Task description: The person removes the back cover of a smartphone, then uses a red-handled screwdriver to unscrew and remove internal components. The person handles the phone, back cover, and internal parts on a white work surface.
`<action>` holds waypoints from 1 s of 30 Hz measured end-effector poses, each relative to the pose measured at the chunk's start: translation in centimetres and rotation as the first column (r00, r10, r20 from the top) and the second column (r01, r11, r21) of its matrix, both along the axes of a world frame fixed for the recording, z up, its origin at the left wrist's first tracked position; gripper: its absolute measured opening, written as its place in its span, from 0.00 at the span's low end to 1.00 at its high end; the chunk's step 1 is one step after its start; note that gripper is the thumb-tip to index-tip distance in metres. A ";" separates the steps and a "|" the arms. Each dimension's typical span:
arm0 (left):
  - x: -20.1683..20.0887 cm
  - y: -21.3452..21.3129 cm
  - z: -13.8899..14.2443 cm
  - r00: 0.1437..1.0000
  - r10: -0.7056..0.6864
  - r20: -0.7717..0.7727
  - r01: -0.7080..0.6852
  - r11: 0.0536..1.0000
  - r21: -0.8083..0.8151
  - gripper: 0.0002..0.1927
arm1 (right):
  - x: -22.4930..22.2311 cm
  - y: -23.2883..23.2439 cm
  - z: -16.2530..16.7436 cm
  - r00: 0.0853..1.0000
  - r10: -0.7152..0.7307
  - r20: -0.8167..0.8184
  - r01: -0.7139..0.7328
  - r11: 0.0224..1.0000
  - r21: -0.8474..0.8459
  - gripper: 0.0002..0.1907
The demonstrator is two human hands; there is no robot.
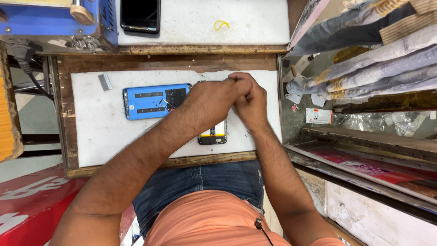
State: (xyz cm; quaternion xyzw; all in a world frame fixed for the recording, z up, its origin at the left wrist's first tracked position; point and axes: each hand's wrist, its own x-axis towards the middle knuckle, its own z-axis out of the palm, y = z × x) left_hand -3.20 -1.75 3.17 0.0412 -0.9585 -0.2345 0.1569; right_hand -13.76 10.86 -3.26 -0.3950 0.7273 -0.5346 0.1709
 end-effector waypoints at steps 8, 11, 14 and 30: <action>-0.2 0.3 -0.3 0.997 -0.012 -0.077 0.003 0.993 -0.117 0.19 | 0.0 -0.1 0.4 0.988 0.034 -0.152 -0.034 0.999 -0.001 0.20; 0.0 0.1 -0.1 0.993 0.110 -0.041 -0.114 0.988 -0.101 0.10 | 0.1 -0.1 0.2 0.998 0.016 -0.055 -0.011 0.995 0.101 0.16; 0.5 -0.7 0.2 0.984 0.057 -0.168 -0.063 0.997 -0.033 0.13 | 0.0 0.0 -0.2 0.999 -0.036 0.026 0.028 0.968 0.248 0.18; 0.7 -1.0 -0.1 0.994 0.090 -0.062 -0.085 0.994 0.073 0.16 | -0.7 0.4 1.2 0.978 0.119 0.174 -0.156 0.962 0.223 0.26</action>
